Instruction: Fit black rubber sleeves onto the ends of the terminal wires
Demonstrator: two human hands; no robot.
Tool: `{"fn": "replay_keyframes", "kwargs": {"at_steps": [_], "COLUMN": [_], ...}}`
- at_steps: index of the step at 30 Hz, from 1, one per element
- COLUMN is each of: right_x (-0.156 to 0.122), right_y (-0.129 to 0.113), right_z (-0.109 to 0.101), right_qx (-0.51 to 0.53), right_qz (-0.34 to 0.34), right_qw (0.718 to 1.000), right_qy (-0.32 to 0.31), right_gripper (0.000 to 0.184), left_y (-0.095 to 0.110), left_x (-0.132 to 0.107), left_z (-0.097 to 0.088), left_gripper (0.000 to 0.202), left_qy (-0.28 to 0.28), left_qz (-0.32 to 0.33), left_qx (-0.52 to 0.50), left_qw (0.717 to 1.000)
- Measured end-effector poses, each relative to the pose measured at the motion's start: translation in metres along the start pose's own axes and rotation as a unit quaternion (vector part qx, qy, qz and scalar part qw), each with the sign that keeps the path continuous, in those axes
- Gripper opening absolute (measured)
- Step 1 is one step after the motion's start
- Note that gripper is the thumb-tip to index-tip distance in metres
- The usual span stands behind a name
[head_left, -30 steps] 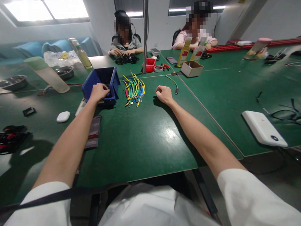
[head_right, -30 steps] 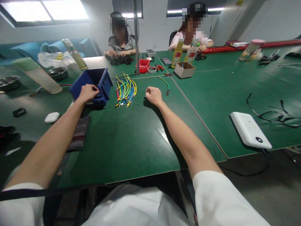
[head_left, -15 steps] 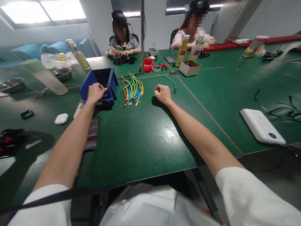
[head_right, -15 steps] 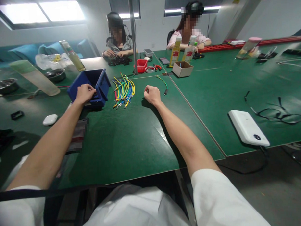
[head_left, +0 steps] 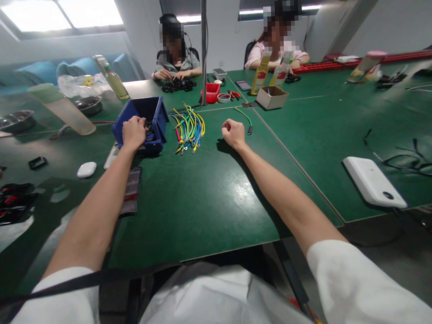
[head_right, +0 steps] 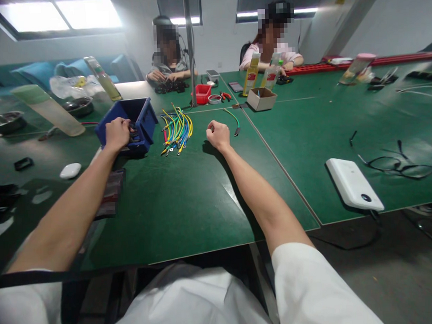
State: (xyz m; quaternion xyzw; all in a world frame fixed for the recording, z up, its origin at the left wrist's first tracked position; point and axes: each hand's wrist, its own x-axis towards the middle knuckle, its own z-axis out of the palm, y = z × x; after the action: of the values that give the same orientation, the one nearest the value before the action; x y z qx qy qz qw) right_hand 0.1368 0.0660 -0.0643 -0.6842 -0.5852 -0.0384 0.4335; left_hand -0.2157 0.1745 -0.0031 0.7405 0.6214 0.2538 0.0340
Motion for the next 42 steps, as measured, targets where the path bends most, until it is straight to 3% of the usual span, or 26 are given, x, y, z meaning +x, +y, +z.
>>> {"fn": "replay_keyframes", "kwargs": {"at_steps": [8,13,16,19,23,27,30,33,42], "right_x": [0.001,0.001,0.001,0.001,0.002,0.003,0.004,0.004,0.003], "right_y": [0.002,0.001,-0.001,-0.002,0.0,0.001,0.001,0.001,-0.003], "right_z": [0.001,0.0,-0.001,-0.002,-0.001,0.0,0.0,0.001,0.004], "right_qx": [-0.007,-0.02,-0.025,-0.028,-0.031,-0.032,-0.036,-0.045,-0.056], "right_qz": [0.008,0.018,0.028,0.039,0.049,0.051,0.053,0.051,0.025], "right_qw": [1.0,1.0,0.999,0.999,0.998,0.998,0.998,0.998,0.998], "right_qy": [-0.001,-0.011,-0.015,-0.005,0.008,0.012,0.009,0.005,-0.011], "right_gripper": [0.015,0.016,0.017,0.018,0.018,0.017,0.017,0.016,0.015], "left_y": [0.013,0.028,0.046,0.072,0.109,0.132,0.133,0.128,0.123], "left_x": [-0.015,-0.034,-0.055,-0.091,-0.159,-0.211,-0.222,-0.218,-0.217], "left_z": [-0.011,-0.026,-0.033,-0.032,-0.015,0.008,0.019,0.025,0.027], "left_gripper": [0.035,0.027,0.022,0.02,0.019,0.018,0.023,0.025,0.024], "left_qy": [0.112,0.154,0.12,0.082,-0.062,-0.126,-0.157,-0.179,-0.202], "left_qz": [0.01,0.056,0.099,0.146,0.252,0.274,0.291,0.31,0.314], "left_qx": [0.038,-0.023,-0.082,-0.126,-0.195,-0.261,-0.281,-0.28,-0.323], "left_qw": [0.993,0.986,0.984,0.978,0.946,0.917,0.901,0.891,0.87]}}
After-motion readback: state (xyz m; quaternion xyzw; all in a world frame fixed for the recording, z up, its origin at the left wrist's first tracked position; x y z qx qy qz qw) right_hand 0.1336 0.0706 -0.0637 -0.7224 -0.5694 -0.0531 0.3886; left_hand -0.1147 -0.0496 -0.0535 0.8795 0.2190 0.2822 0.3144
